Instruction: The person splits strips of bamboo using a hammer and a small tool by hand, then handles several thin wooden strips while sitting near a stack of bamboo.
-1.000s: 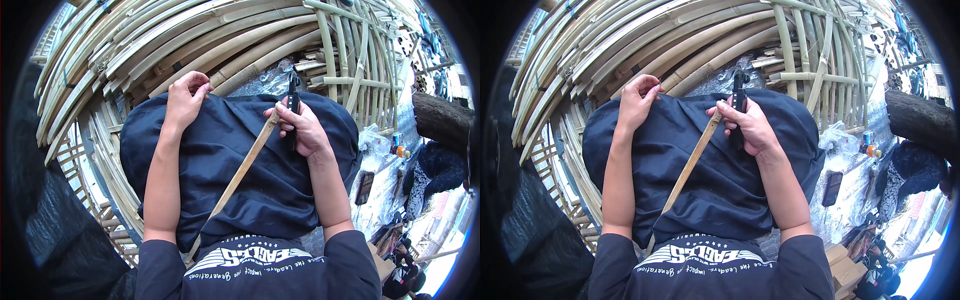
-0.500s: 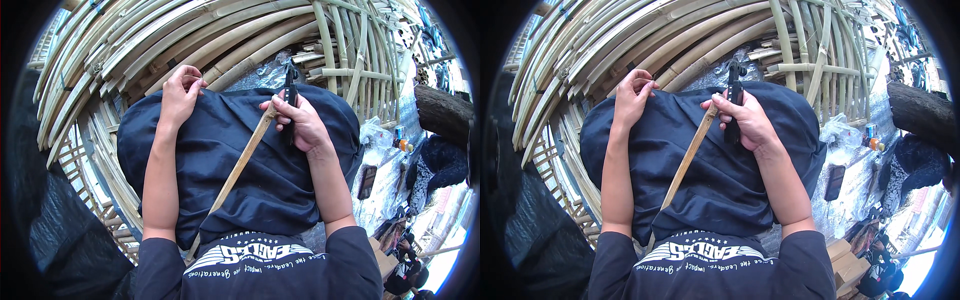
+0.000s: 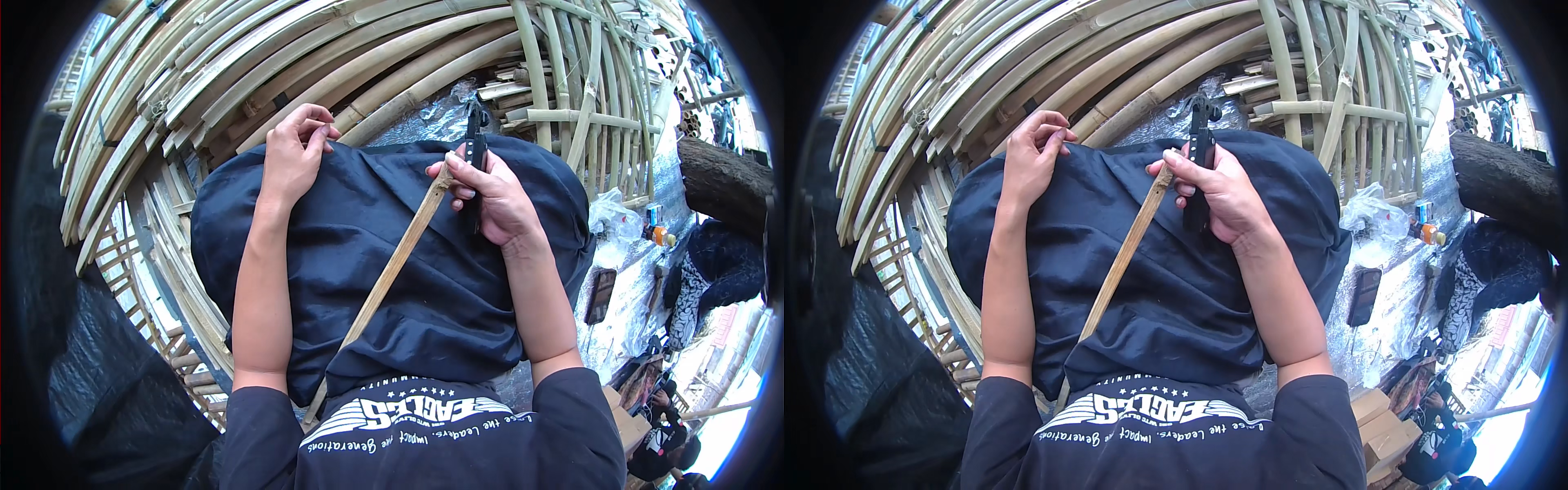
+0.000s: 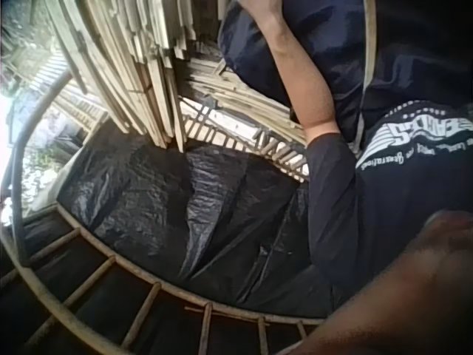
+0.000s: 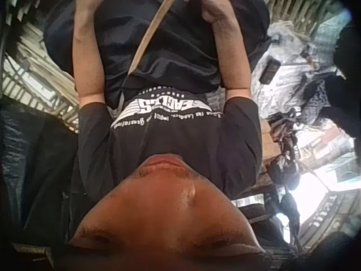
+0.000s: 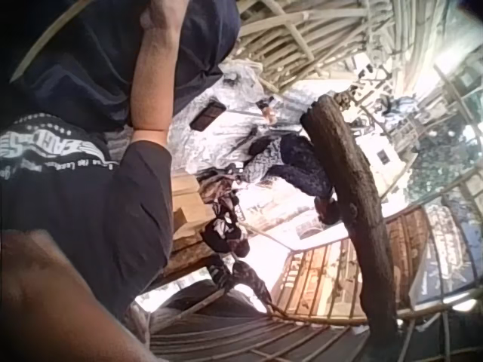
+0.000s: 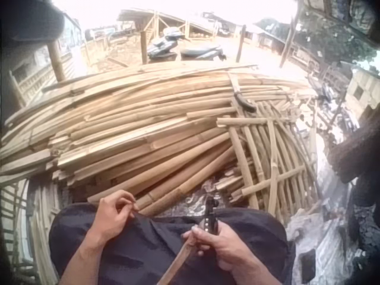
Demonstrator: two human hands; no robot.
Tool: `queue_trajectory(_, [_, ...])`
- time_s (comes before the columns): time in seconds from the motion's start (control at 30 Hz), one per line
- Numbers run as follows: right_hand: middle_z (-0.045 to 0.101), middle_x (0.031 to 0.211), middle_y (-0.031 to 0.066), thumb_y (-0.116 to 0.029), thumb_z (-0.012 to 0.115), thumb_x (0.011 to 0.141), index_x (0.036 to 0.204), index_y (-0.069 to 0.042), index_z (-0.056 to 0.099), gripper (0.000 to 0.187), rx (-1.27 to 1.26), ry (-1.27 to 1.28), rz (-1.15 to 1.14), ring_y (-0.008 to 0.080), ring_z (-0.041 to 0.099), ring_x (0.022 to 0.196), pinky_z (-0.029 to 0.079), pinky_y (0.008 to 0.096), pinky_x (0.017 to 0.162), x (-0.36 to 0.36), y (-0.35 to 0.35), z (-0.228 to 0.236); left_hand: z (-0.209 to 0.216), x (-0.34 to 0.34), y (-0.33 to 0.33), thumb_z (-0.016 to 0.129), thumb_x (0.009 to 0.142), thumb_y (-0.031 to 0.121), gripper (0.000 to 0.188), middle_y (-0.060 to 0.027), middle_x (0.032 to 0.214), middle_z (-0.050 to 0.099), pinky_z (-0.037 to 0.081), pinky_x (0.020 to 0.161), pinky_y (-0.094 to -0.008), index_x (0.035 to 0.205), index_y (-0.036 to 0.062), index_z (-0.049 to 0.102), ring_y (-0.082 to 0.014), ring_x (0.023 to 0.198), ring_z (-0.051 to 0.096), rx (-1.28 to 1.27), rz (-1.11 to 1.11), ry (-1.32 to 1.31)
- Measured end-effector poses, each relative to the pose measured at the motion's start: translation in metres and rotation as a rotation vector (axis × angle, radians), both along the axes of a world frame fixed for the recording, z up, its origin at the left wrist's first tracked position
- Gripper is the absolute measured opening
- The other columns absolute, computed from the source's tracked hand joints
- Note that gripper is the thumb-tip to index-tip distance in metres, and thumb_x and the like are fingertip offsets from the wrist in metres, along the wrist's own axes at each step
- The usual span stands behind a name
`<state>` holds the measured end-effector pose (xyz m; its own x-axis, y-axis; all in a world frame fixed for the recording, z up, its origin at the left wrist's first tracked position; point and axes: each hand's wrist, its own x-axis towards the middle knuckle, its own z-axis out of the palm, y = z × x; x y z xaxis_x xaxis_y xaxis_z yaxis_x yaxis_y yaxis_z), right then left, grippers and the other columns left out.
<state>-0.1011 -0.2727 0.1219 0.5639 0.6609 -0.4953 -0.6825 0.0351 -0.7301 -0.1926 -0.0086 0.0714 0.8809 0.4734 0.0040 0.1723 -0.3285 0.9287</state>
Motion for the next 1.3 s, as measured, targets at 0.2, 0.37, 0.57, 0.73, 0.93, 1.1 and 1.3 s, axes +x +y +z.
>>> queue_trajectory(0.2, [0.061, 0.074, 0.0007, -0.025, 0.076, 0.090, 0.090, -0.011, 0.055, 0.025, -0.001, -0.014, -0.051, 0.0058, 0.051, 0.060, 0.046, 0.0231, 0.056, -0.001, -0.001, -0.008, 0.002, 0.001, -0.001, 0.056, 0.093, -0.002, 0.010, -0.0088, 0.081, 0.071, 0.054, 0.065, -0.0261, 0.098, -0.0018, 0.064, -0.0103, 0.068, 0.065, 0.011, -0.017, 0.006])
queue_trajectory(0.37, [0.052, 0.068, -0.0037, -0.028, 0.079, 0.087, 0.088, -0.013, 0.053, 0.031, 0.032, 0.019, -0.062, 0.0063, 0.051, 0.058, 0.047, 0.0240, 0.055, 0.000, -0.001, -0.014, 0.001, -0.001, 0.000, 0.056, 0.092, -0.002, 0.010, -0.0082, 0.080, 0.071, 0.054, 0.065, -0.0258, 0.098, -0.0016, 0.064, -0.0102, 0.068, 0.064, 0.010, -0.017, 0.003])
queue_trajectory(0.57, [0.054, 0.070, -0.0032, -0.031, 0.081, 0.084, 0.086, -0.012, 0.053, 0.034, 0.003, -0.028, -0.088, 0.0043, 0.050, 0.058, 0.048, 0.0223, 0.052, -0.001, 0.003, -0.013, 0.000, 0.000, -0.001, 0.056, 0.092, -0.002, 0.011, -0.0072, 0.081, 0.071, 0.053, 0.064, -0.0250, 0.097, -0.0016, 0.066, -0.0090, 0.068, 0.064, -0.002, -0.018, -0.006])
queue_trajectory(0.73, [0.054, 0.072, -0.0028, -0.032, 0.078, 0.088, 0.088, -0.011, 0.053, 0.033, -0.067, -0.080, -0.075, 0.0034, 0.049, 0.059, 0.049, 0.0225, 0.052, -0.002, 0.005, -0.009, 0.002, -0.002, 0.000, 0.059, 0.093, 0.001, 0.012, -0.0065, 0.084, 0.071, 0.053, 0.066, -0.0240, 0.101, -0.0022, 0.067, -0.0089, 0.070, 0.064, 0.010, -0.030, 0.016])
queue_trajectory(0.93, [0.058, 0.075, -0.0012, -0.032, 0.072, 0.093, 0.092, -0.010, 0.054, 0.029, -0.042, -0.077, -0.068, 0.0049, 0.050, 0.059, 0.049, 0.0247, 0.054, -0.001, 0.004, -0.013, 0.006, -0.003, -0.002, 0.062, 0.095, 0.007, 0.014, -0.0049, 0.086, 0.071, 0.052, 0.067, -0.0229, 0.103, -0.0018, 0.069, -0.0083, 0.070, 0.063, 0.053, -0.030, 0.070])
queue_trajectory(1.1, [0.066, 0.083, 0.0032, -0.030, 0.068, 0.095, 0.095, -0.009, 0.055, 0.025, -0.047, -0.078, -0.056, 0.0076, 0.052, 0.062, 0.049, 0.0265, 0.061, -0.001, 0.004, -0.010, 0.006, -0.004, -0.002, 0.064, 0.095, 0.011, 0.015, -0.0047, 0.086, 0.071, 0.052, 0.066, -0.0229, 0.103, -0.0009, 0.070, -0.0078, 0.070, 0.063, 0.049, 0.002, 0.067])
queue_trajectory(1.3, [0.068, 0.085, 0.0063, -0.026, 0.071, 0.093, 0.096, -0.007, 0.059, 0.023, 0.000, -0.018, -0.089, 0.0088, 0.057, 0.069, 0.050, 0.0267, 0.063, -0.001, 0.003, -0.008, 0.008, -0.005, -0.003, 0.067, 0.093, 0.011, 0.018, -0.0038, 0.087, 0.071, 0.052, 0.067, -0.0232, 0.105, -0.0008, 0.070, -0.0074, 0.072, 0.064, 0.105, -0.013, 0.058])
